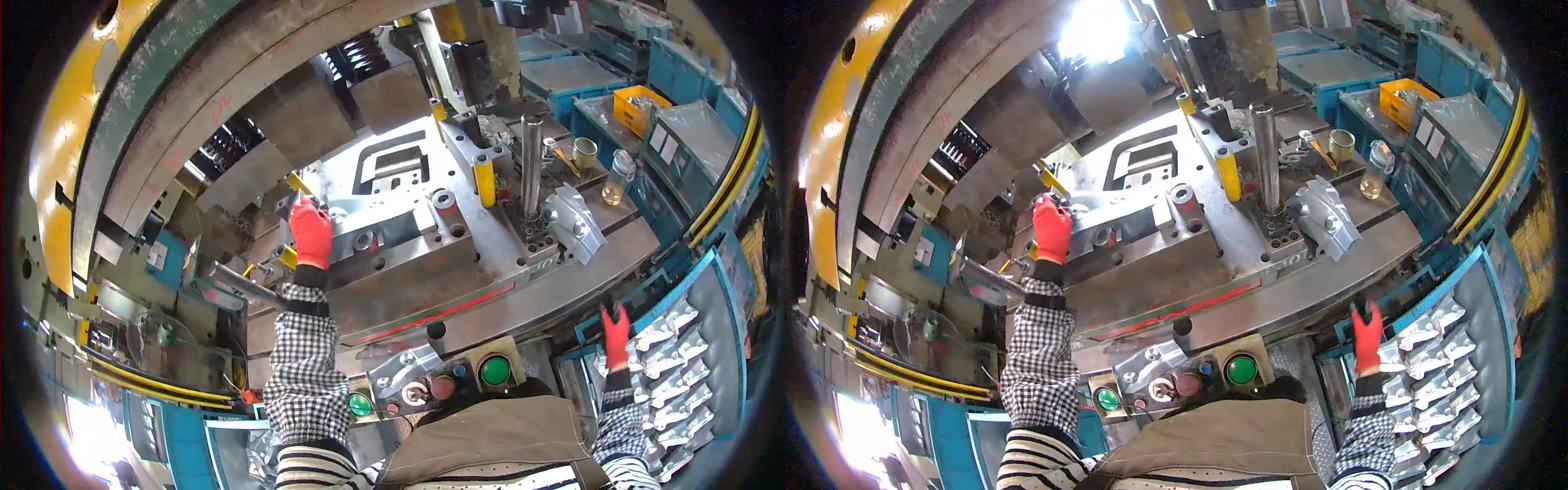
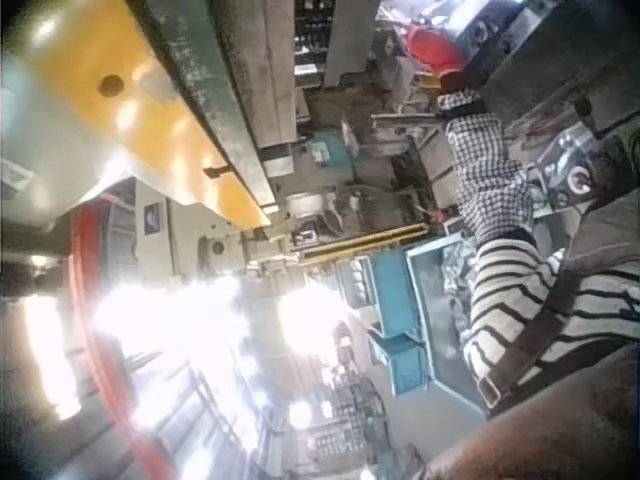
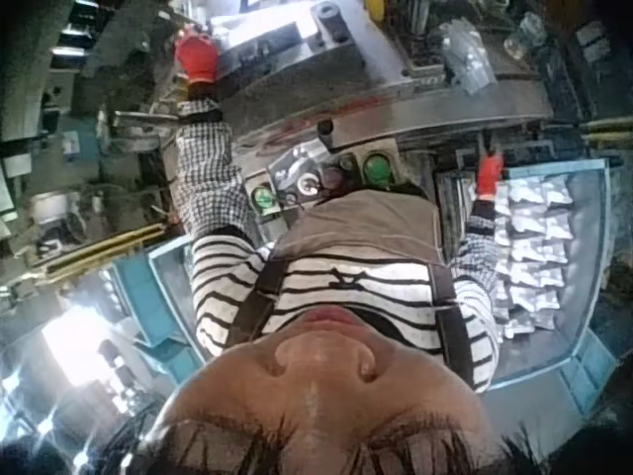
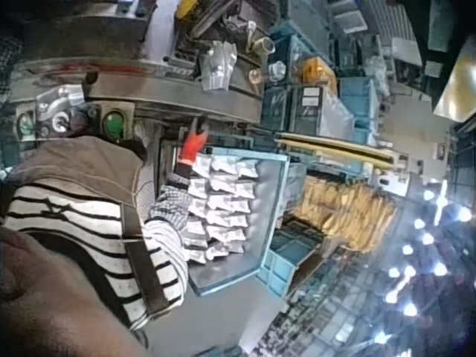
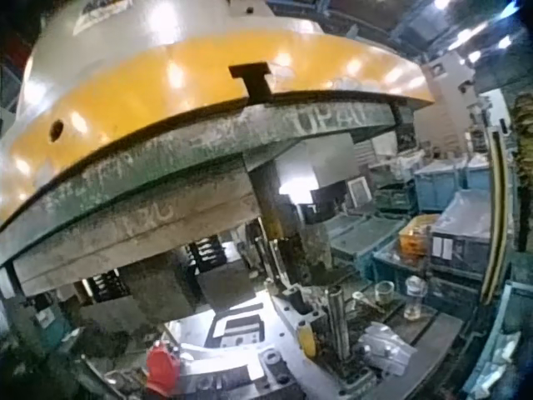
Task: Operating a metal stamping press to shape metal components.
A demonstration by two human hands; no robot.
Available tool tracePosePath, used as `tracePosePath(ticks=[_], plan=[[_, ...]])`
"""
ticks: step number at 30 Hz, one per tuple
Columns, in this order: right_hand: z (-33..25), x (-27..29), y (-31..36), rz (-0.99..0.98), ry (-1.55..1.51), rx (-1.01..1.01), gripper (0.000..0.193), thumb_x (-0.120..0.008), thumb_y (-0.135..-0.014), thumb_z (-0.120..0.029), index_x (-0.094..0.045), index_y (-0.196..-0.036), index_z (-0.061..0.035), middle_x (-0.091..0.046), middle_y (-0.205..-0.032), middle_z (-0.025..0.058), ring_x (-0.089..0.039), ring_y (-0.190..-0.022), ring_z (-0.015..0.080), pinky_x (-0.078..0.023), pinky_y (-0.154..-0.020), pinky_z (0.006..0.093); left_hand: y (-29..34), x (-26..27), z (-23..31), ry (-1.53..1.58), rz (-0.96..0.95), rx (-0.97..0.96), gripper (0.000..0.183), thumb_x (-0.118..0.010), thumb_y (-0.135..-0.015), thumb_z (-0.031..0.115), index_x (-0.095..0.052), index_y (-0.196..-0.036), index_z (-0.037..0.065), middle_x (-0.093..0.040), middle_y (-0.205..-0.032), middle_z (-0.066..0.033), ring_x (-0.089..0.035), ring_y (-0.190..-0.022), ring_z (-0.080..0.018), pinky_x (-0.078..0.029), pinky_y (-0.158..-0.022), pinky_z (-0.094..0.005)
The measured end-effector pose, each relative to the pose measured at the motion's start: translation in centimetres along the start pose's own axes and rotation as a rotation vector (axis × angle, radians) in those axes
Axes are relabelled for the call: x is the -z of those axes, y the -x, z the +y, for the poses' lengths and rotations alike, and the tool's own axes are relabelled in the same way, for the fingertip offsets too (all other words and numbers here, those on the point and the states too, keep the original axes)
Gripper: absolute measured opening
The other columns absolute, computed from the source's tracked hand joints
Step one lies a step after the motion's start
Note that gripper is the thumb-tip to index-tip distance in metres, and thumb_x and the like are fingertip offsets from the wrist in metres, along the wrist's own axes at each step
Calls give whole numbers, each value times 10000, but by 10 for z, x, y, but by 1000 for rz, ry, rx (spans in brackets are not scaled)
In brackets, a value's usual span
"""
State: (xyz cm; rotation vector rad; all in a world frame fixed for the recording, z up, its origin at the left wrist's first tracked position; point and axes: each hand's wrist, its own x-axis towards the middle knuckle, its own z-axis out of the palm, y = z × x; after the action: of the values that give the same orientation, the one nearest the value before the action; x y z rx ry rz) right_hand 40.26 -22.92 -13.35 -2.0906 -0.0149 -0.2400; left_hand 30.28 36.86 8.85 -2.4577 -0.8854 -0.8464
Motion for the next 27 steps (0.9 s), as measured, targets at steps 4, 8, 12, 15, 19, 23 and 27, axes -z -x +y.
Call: tracePosePath(ticks=[4, 8, 12, 15, 19, 23, 27], plan=[[-60, 11, -81, -62, -67, 214, 512, -636, -736, -163, -431, -1185, -27, -500, -1113, 176, -460, -1058, 249, -336, -911, 339, 25, 61, -12, 466, 331, -84, 363, -512, -727, 12, -443, -1082, -21, -485, -1019, -229, -487, -945, -357, -400, -826, -360], [-87, -11, -137, -30, 495, 414, 594, -634, -730, -276, -392, -1219, -42, -463, -1158, 208, -446, -1077, 308, -342, -908, 381, 85, 152, -47, 1119, 192, 74, 383, -428, -731, -78, -434, -1109, -20, -527, -992, -164, -512, -950, -199, -404, -818, -280], [-65, -40, -188, -289, 770, 209, 720, -566, -720, -483, -364, -1235, -22, -431, -1193, 226, -430, -1090, 336, -346, -907, 384, 164, 193, -78, 671, 35, 163, 390, -382, -713, -97, -464, -1086, -17, -528, -825, -85, -526, -754, -148, -426, -695, -256], [-68, -68, -195, -396, 800, 152, 693, -606, -697, -453, -414, -1201, -19, -472, -1169, 187, -454, -1078, 301, -363, -888, 376, 246, 189, -86, 553, -80, 154, 427, -377, -664, -61, -476, -1077, -17, -545, -813, -100, -534, -689, -152, -432, -642, -260], [-59, -64, -197, -295, 803, 236, 598, -616, -705, -387, -465, -1161, -30, -527, -1098, 177, -498, -1021, 300, -385, -855, 367, 327, 146, -50, 817, -194, 378, 411, -405, -690, -31, -468, -1097, -25, -556, -949, -168, -562, -856, -251, -444, -752, -314], [-50, -65, -210, -279, 762, 254, 582, -634, -695, -361, -478, -1144, -25, -531, -1089, 183, -506, -1014, 296, -395, -841, 365, 347, 102, 9, 885, -186, 418, 424, -470, -692, -46, -448, -1112, 1, -542, -963, -177, -550, -835, -305, -437, -723, -350], [-62, -68, -207, -414, 794, 218, 607, -685, -642, -348, -493, -1104, -6, -535, -1076, 193, -504, -1016, 307, -393, -841, 374, 369, 60, 23, 878, -176, 497, 398, -452, -703, -45, -454, -1098, 7, -532, -925, -163, -525, -860, -284, -410, -785, -326]])
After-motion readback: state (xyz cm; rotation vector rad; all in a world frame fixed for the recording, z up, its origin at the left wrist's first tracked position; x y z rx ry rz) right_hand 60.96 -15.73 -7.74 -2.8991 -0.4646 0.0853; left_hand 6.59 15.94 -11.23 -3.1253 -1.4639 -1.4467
